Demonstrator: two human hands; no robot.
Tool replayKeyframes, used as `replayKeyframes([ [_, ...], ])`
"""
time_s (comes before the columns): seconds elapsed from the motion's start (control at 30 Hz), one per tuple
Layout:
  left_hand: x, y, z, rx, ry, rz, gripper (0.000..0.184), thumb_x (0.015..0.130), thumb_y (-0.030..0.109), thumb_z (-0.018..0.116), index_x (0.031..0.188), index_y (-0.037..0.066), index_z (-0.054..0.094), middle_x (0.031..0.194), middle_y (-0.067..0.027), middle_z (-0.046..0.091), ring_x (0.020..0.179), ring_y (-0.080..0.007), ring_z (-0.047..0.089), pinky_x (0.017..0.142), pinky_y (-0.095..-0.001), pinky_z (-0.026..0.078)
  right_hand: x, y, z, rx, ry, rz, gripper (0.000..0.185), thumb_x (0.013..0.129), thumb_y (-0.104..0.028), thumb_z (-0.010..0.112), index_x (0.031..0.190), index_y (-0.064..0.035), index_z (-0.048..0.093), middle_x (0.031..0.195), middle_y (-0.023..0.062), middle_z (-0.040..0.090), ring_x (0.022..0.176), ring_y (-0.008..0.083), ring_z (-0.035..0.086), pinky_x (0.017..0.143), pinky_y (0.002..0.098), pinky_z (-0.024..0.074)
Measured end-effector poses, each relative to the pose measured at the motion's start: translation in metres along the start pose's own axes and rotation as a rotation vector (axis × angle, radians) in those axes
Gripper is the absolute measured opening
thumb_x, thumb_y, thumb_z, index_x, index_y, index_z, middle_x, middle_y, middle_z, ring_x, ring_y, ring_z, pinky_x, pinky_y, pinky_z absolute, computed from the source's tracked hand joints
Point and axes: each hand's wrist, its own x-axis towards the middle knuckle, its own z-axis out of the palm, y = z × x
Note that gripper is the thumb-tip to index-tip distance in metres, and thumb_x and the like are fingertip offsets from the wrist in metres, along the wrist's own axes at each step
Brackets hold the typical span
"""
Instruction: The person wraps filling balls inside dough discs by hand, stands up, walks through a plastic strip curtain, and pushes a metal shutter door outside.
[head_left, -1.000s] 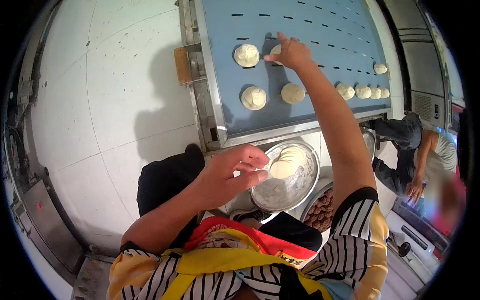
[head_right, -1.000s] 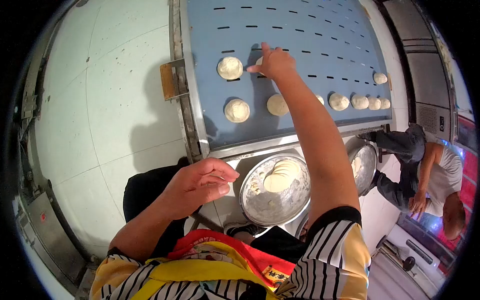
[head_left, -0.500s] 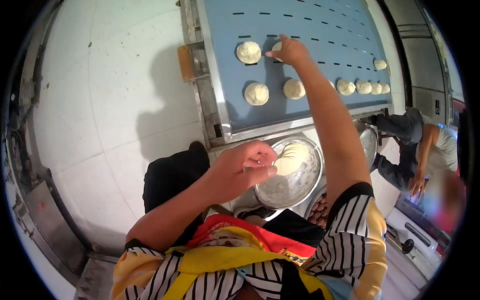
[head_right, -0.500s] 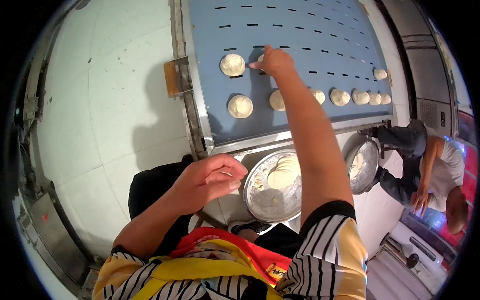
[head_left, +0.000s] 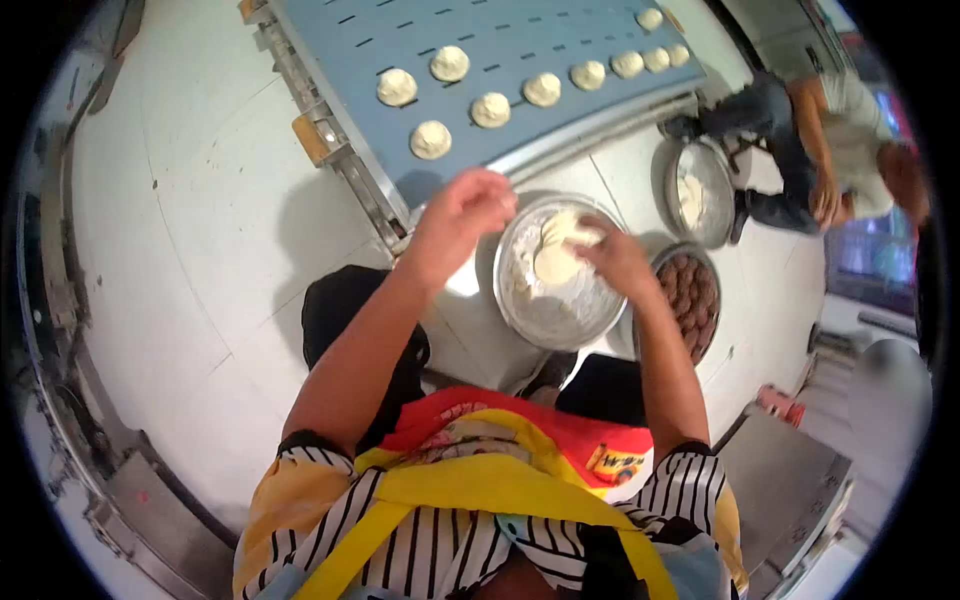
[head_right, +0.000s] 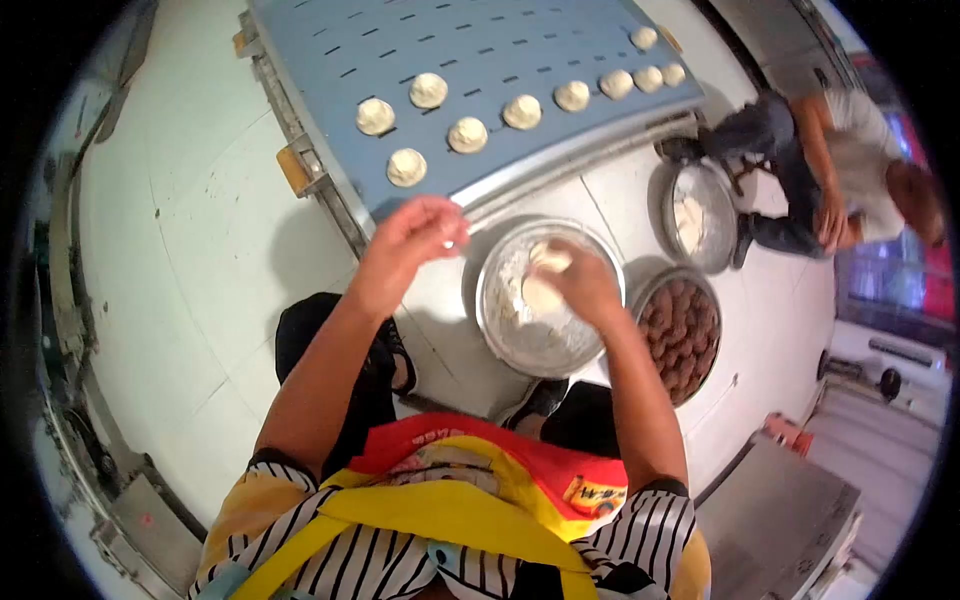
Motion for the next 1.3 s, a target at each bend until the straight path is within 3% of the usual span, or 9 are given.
replayKeyframes([
  [0.03, 0.002, -0.002, 0.005, -0.003, 0.032, -0.01, 0.031, 0.091, 0.023, 0.056, 0.112, 0.001, 0.052, 0.106, -0.0119, 0.061, 0.096, -0.0176, 0.059, 0.085, -0.0307, 0.047, -0.004, 0.042, 0.034, 0.012, 0.012, -0.211, 0.052, 0.078, -0.036, 0.071, 0.117, -0.0039, 0.059, 0.094, 0.0151, 0.067, 0.08, 0.0247, 0.065, 0.069, 0.0359, 0.0501],
  [0.17, 0.007, 0.016, 0.047, 0.073, -0.001, 0.053, 0.033, 0.092, 0.024, 0.055, 0.114, 0.0, 0.051, 0.106, -0.0131, 0.061, 0.096, -0.0178, 0.06, 0.085, -0.0309, 0.047, -0.026, 0.077, 0.082, -0.206, -0.134, -0.257, 0.058, 0.075, -0.048, 0.069, 0.113, -0.0055, 0.061, 0.099, 0.0181, 0.066, 0.092, 0.0361, 0.061, 0.08, 0.041, 0.0469],
  [0.23, 0.024, 0.017, 0.061, 0.186, -0.057, 0.121, 0.032, 0.092, 0.025, 0.053, 0.113, 0.0, 0.052, 0.105, -0.0126, 0.061, 0.095, -0.0176, 0.06, 0.085, -0.0307, 0.047, -0.026, 0.077, 0.09, -0.213, -0.214, -0.208, 0.059, 0.076, -0.05, 0.066, 0.113, -0.0038, 0.06, 0.098, 0.0195, 0.065, 0.091, 0.0348, 0.062, 0.08, 0.0409, 0.0474],
  [0.4, 0.057, -0.027, 0.064, 0.295, 0.058, -0.19, 0.03, 0.094, 0.023, 0.049, 0.114, 0.001, 0.055, 0.104, -0.0092, 0.061, 0.096, -0.0173, 0.059, 0.087, -0.031, 0.047, -0.014, 0.078, 0.091, -0.102, -0.316, -0.249, 0.057, 0.08, -0.044, 0.064, 0.117, -0.0011, 0.055, 0.103, 0.0207, 0.062, 0.091, 0.0338, 0.062, 0.081, 0.041, 0.0487],
  [0.47, 0.065, -0.036, 0.073, 0.362, -0.08, -0.08, 0.028, 0.094, 0.019, 0.046, 0.114, 0.0, 0.054, 0.103, -0.0095, 0.061, 0.097, -0.0179, 0.059, 0.088, -0.0325, 0.046, -0.021, 0.083, 0.088, 0.119, -0.222, -0.298, 0.057, 0.08, -0.041, 0.065, 0.119, -0.0013, 0.052, 0.113, 0.02, 0.057, 0.096, 0.034, 0.06, 0.082, 0.0418, 0.0493],
  [0.8, 0.075, -0.146, 0.073, 0.437, -0.02, -0.474, 0.024, 0.092, 0.023, 0.051, 0.105, 0.003, 0.056, 0.091, -0.0067, 0.06, 0.085, -0.0143, 0.057, 0.078, -0.0295, 0.046, -0.063, 0.082, 0.096, 0.371, -0.092, -0.065, 0.054, 0.078, -0.042, 0.066, 0.114, -0.0032, 0.053, 0.117, 0.0179, 0.054, 0.101, 0.0348, 0.057, 0.081, 0.0409, 0.0488],
  [0.9, 0.017, -0.191, 0.047, 0.895, -0.235, -0.516, 0.028, 0.088, 0.024, 0.055, 0.105, 0.001, 0.055, 0.085, -0.0071, 0.059, 0.076, -0.0141, 0.057, 0.069, -0.0284, 0.047, -0.094, 0.109, 0.111, 0.495, -0.059, 0.145, 0.053, 0.078, -0.044, 0.065, 0.11, -0.0038, 0.056, 0.11, 0.017, 0.057, 0.097, 0.0348, 0.059, 0.08, 0.0412, 0.0486],
  [1.13, -0.034, -0.044, 0.203, 1.081, -0.639, -0.699, 0.04, 0.09, 0.025, 0.057, 0.121, 0.002, 0.046, 0.093, -0.0076, 0.058, 0.078, -0.0136, 0.058, 0.067, -0.027, 0.048, -0.297, 0.189, 0.059, 0.801, 0.162, 0.642, 0.053, 0.078, -0.052, 0.062, 0.102, -0.0045, 0.062, 0.094, 0.016, 0.064, 0.09, 0.0352, 0.061, 0.077, 0.0419, 0.0478],
  [1.3, -0.02, 0.042, 0.347, 0.989, -0.631, -0.721, 0.035, 0.087, 0.023, 0.06, 0.115, 0.005, 0.05, 0.091, -0.0068, 0.059, 0.078, -0.015, 0.061, 0.064, -0.0284, 0.049, -0.464, 0.254, 0.023, 0.849, 0.397, 0.837, 0.056, 0.079, -0.057, 0.059, 0.097, -0.0035, 0.063, 0.089, 0.0196, 0.064, 0.087, 0.037, 0.06, 0.074, 0.0428, 0.0462],
])
